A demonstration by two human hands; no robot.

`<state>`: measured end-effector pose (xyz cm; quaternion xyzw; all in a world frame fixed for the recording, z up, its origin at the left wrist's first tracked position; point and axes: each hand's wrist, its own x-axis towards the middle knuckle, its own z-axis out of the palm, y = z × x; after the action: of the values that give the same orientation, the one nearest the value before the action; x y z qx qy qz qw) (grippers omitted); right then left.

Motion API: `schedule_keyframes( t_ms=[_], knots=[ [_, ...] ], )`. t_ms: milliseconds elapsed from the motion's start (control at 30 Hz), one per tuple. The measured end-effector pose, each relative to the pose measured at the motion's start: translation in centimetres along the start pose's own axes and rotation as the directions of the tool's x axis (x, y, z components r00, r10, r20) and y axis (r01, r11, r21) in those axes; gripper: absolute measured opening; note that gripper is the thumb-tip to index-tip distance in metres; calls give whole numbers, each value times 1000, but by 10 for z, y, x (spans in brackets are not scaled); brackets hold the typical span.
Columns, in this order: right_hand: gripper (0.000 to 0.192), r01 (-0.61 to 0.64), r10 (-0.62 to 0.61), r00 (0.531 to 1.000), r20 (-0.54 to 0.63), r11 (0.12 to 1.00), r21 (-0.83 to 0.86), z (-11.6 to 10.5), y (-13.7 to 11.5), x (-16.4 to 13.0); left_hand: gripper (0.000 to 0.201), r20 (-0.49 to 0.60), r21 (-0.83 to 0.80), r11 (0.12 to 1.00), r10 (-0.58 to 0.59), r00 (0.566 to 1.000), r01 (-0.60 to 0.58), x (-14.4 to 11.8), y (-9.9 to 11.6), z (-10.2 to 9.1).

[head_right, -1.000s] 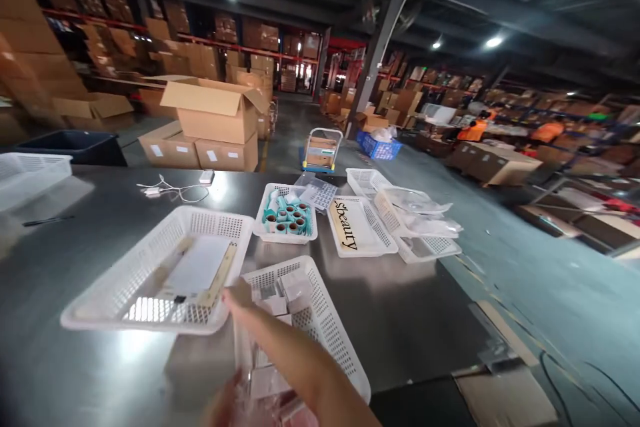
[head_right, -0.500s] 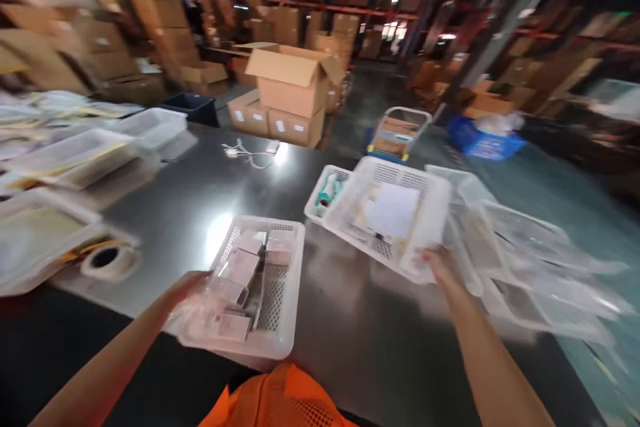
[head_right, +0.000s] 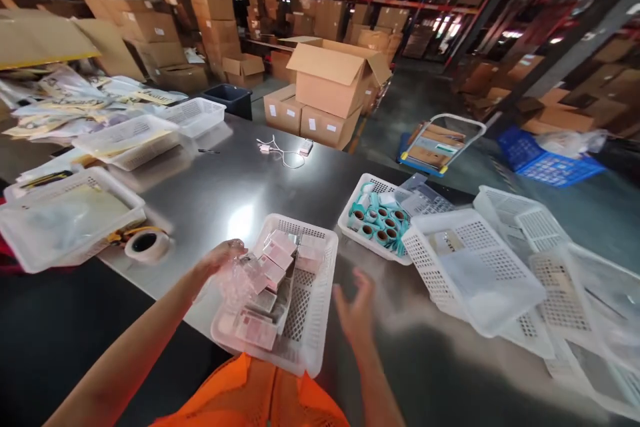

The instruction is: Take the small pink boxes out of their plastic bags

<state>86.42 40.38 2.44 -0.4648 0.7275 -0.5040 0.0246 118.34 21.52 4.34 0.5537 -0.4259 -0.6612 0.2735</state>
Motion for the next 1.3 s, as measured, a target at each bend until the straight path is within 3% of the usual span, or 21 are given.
schedule_keyframes(
  t_ms=[67,133,233,300,433,533,633,667,700,767,833,900,967,1100,1200,1300],
  knots=[
    [60,91,-98,980,171,995,46,71,-43,-34,25,140,-10,998,-56,989,58,17,5,-9],
    [70,116,-129,956,263,991,67,126,-78,-56,26,248,-28,996,-79,965,89,26,7,-19],
    [60,60,-81,946,313,995,75,167,-107,-66,35,344,-64,993,-71,936,99,30,9,-36],
    [50,55,-72,945,319,997,62,169,-116,-67,38,374,-60,993,-71,925,101,33,13,-48],
    [48,88,-87,945,316,996,11,153,-132,-68,36,384,37,998,-52,922,41,48,32,-63],
    [47,166,-140,962,234,981,-97,137,-147,-67,45,372,128,989,25,928,-79,59,60,-72],
    [56,203,-171,974,149,951,-232,119,-163,-59,60,262,316,909,193,946,-273,51,92,-77],
    [60,183,-151,978,142,951,-249,114,-169,-55,55,202,479,786,335,920,-391,43,101,-76],
    [62,157,-122,981,148,955,-250,110,-174,-51,48,203,623,615,469,859,-483,31,108,-74],
    [59,83,-45,984,171,972,-218,105,-185,-43,43,425,677,371,508,749,-635,4,113,-63],
    [49,-11,40,980,193,989,-150,105,-195,-38,37,642,557,276,455,617,-783,-19,110,-49],
    [43,-77,96,970,224,993,-91,106,-201,-36,23,751,454,229,422,508,-861,-31,102,-35],
    [44,-71,91,960,264,994,-83,106,-205,-36,21,786,425,200,402,470,-883,-32,93,-26],
    [39,115,-58,912,407,987,-115,104,-202,-38,22,767,437,299,369,525,-848,-27,80,-23],
    [35,230,-121,862,492,958,-169,104,-192,-44,12,738,436,488,288,611,-756,-27,76,-20],
    [39,291,-163,849,502,938,-189,103,-179,-57,9,695,428,678,176,697,-598,-25,73,-15]
  ],
)
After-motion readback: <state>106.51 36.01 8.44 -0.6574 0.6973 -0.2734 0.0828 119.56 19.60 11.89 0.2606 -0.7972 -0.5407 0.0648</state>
